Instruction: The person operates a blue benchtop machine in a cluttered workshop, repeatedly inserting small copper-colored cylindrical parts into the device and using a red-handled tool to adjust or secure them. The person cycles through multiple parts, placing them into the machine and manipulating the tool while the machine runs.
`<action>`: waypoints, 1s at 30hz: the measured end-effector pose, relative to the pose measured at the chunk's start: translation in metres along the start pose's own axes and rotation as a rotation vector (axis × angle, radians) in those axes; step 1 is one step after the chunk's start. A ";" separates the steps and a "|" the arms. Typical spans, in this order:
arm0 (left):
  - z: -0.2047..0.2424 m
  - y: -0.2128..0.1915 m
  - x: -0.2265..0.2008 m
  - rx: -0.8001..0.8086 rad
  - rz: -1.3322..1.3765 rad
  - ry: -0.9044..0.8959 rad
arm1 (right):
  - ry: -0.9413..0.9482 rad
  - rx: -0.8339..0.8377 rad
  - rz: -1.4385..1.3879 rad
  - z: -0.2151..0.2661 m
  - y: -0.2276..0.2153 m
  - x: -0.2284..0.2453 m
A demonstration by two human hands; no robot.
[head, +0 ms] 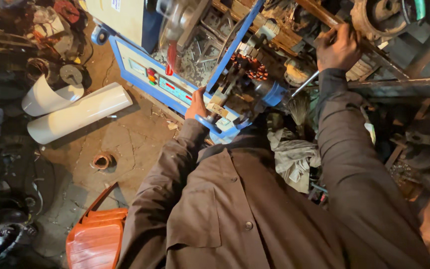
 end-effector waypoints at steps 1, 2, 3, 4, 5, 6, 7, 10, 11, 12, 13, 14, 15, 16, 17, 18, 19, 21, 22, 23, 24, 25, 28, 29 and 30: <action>-0.001 0.000 -0.001 0.002 -0.008 -0.020 | 0.016 0.000 -0.010 0.000 0.001 -0.001; -0.002 -0.001 -0.001 -0.013 -0.009 0.006 | 0.032 0.000 -0.020 -0.001 0.003 -0.002; -0.001 0.000 0.000 -0.027 -0.008 0.030 | 0.028 -0.009 -0.028 0.001 0.003 -0.002; -0.001 0.000 0.001 -0.040 -0.007 0.054 | 0.024 -0.019 -0.037 0.001 0.003 -0.003; 0.000 0.002 0.004 -0.026 0.000 0.035 | 0.020 -0.027 -0.046 0.002 0.003 -0.003; 0.000 0.004 0.006 -0.013 0.008 0.016 | 0.037 -0.027 -0.044 0.003 0.003 -0.003; -0.001 0.006 0.008 -0.003 0.016 -0.002 | 0.051 -0.029 -0.043 0.002 0.003 -0.003; -0.004 0.009 0.010 -0.063 0.036 0.066 | 0.047 -0.040 -0.069 -0.003 -0.001 0.002; -0.004 0.011 0.010 -0.051 0.046 0.030 | 0.035 -0.042 -0.085 -0.003 -0.003 0.004; -0.004 0.012 0.011 -0.038 0.058 -0.007 | 0.054 -0.032 -0.104 -0.005 -0.004 0.006; -0.001 0.014 0.012 -0.025 0.069 -0.046 | 0.073 -0.019 -0.124 -0.005 -0.007 0.008; 0.000 0.014 0.013 -0.051 0.076 -0.021 | 0.092 -0.005 -0.144 -0.005 -0.009 0.010; 0.000 0.015 0.012 -0.078 0.084 0.005 | 0.096 -0.003 -0.175 -0.007 -0.012 0.012; -0.001 0.016 0.012 -0.105 0.091 0.032 | 0.101 -0.001 -0.206 -0.008 -0.014 0.013; 0.000 0.017 0.012 -0.103 0.079 0.009 | 0.106 0.005 -0.238 -0.009 -0.015 0.015; 0.000 0.019 0.012 -0.101 0.067 -0.014 | 0.101 0.008 -0.239 -0.011 -0.017 0.017; 0.000 0.019 0.013 -0.097 0.054 -0.036 | 0.098 0.010 -0.241 -0.013 -0.018 0.020; 0.000 0.019 0.014 -0.146 0.061 0.002 | 0.059 0.012 -0.233 -0.014 -0.021 0.023; 0.002 0.020 0.014 -0.168 0.064 0.021 | 0.022 0.011 -0.224 -0.014 -0.023 0.024; 0.002 0.021 0.013 -0.172 0.061 0.020 | -0.017 0.001 -0.214 -0.016 -0.025 0.024; 0.005 0.022 0.013 -0.176 0.057 0.018 | 0.000 0.034 -0.233 -0.016 -0.028 0.024; 0.003 0.022 0.013 -0.185 0.051 0.022 | 0.015 0.059 -0.255 -0.018 -0.029 0.025; 0.000 0.021 0.013 -0.147 0.065 -0.021 | -0.039 0.063 -0.246 -0.023 -0.030 0.028; 0.000 0.022 0.014 -0.141 0.061 -0.025 | -0.069 0.056 -0.226 -0.022 -0.031 0.028; 0.001 0.023 0.014 -0.134 0.057 -0.028 | -0.041 0.055 -0.225 -0.023 -0.030 0.027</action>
Point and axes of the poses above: each hand's wrist, its own z-axis away from the middle knuckle, its own y-axis out of the palm, x = y × z, the point moved 1 cm from there along -z, towards the middle knuckle, and after that the axes turned 6 degrees about -z, right-handed, at the moved point
